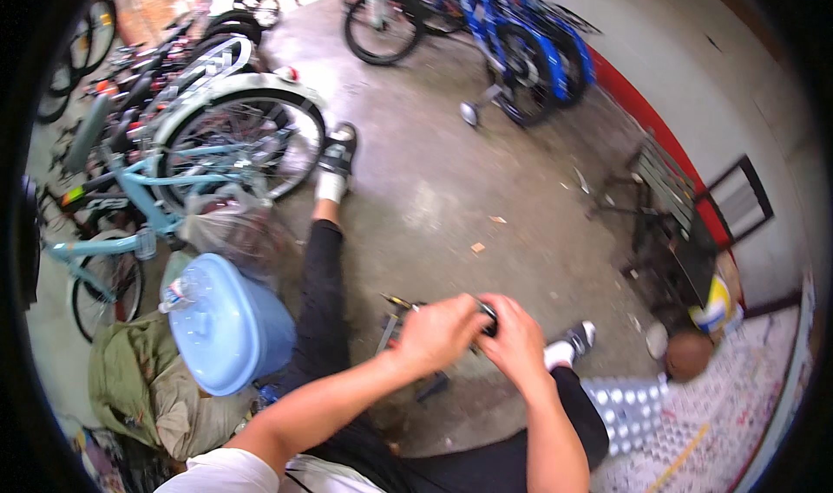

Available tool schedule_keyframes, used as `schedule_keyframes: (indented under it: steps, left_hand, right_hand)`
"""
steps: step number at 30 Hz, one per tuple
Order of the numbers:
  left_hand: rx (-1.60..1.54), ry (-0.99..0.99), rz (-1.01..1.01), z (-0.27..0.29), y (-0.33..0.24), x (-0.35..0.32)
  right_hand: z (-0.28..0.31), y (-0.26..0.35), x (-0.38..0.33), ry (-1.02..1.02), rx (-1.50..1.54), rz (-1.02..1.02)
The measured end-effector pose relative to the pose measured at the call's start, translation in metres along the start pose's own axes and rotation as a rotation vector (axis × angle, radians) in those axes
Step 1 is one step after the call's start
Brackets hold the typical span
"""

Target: The person sits on the floor and uses a screwdriver to disassemble and reassemble a small black mechanical component. They remove a screw, separate parts, and then reinsert the screw to secure the assembly.

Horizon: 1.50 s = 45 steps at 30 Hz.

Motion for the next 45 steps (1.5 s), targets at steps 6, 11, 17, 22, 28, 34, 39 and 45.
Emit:
schedule_keyframes:
  steps: [6, 11, 17, 22, 28, 34, 39, 45]
  left_hand:
    - [-0.098, 0.068, 0.009, 0.017, -0.01, 0.006]
    - [-0.111, 0.084, -0.079, 0.012, -0.002, 0.006]
    - [-0.042, 0.047, -0.057, 0.01, -0.005, 0.008]
    - [-0.164, -0.017, -0.063, 0.019, -0.014, 0.011]
    - [-0.048, -0.019, -0.083, 0.015, -0.018, 0.016]
    - [0.002, -0.113, -0.093, 0.018, -0.028, 0.017]
    - [-0.129, -0.205, -0.072, 0.02, -0.025, 0.015]
    - [-1.198, -0.022, 0.455, 0.009, 0.011, 0.019]
  right_hand:
    - [0.007, -0.001, 0.003, 0.049, 0.025, -0.078]
    - [0.004, -0.001, 0.004, 0.013, 0.012, -0.082]
    - [0.008, 0.004, 0.005, -0.1, 0.036, -0.04]
    - [0.017, 0.007, 0.009, -0.197, 0.092, -0.056]
    - [0.018, 0.009, 0.01, -0.261, 0.084, 0.039]
    - [0.02, 0.008, 0.009, -0.322, 0.077, 0.066]
    - [0.023, 0.011, 0.008, -0.361, 0.027, 0.071]
    - [0.026, 0.009, 0.01, -0.369, 0.072, 0.039]
Point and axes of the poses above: each hand's wrist, its own x-axis towards the middle knuckle, its own z-axis out of the back of the hand, y = z × x, the point moved 5 cm from there along x, towards the middle knuckle, and after that the axes turned 1 degree about z, right-handed, at the moved point
